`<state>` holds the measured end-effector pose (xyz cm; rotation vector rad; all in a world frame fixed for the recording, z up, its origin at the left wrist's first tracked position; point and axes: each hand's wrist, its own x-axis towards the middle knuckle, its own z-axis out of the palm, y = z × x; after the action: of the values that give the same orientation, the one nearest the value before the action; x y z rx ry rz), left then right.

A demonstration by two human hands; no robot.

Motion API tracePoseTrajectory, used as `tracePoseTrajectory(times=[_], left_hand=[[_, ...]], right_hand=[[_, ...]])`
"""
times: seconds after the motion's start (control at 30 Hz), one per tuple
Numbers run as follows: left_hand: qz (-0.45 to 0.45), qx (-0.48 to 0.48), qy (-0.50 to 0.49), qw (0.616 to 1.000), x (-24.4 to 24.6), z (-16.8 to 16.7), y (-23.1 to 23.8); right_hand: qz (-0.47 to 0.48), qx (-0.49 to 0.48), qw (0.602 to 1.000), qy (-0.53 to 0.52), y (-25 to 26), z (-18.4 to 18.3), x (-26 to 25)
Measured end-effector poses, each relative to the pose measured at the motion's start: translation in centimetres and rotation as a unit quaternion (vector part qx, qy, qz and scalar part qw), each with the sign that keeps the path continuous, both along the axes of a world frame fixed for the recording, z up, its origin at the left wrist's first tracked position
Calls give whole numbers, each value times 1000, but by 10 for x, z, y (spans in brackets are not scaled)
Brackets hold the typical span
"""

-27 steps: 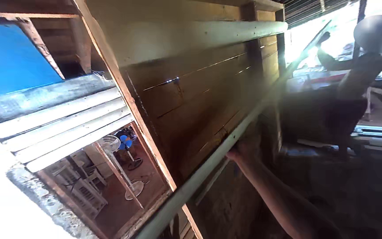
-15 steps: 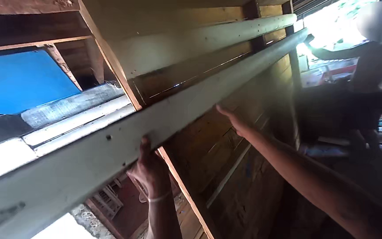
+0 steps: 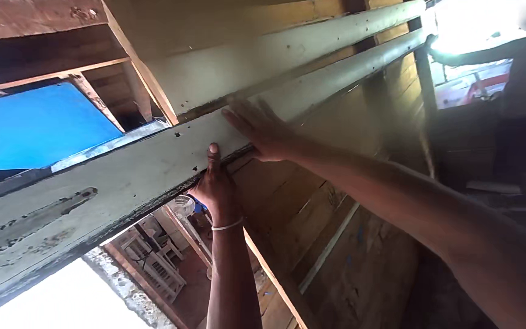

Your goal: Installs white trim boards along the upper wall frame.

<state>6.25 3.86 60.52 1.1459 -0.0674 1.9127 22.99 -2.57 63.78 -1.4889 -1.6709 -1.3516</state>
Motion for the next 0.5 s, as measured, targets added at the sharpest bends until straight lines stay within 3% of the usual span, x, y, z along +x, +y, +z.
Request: tracePoseTrajectory(times=[0.13,0.23,0.5], left_hand=[[-125,-14,-45,991,-36,-7,24],[-89,-29,-8,996,-43,-17,29],[-23,17,-23,999,-2,5,27]], right_hand=[[-31,28,999,-12,19,2,13],[-61,58,996,22,15,2,41],[-107,30,982,152,-6,12,123]])
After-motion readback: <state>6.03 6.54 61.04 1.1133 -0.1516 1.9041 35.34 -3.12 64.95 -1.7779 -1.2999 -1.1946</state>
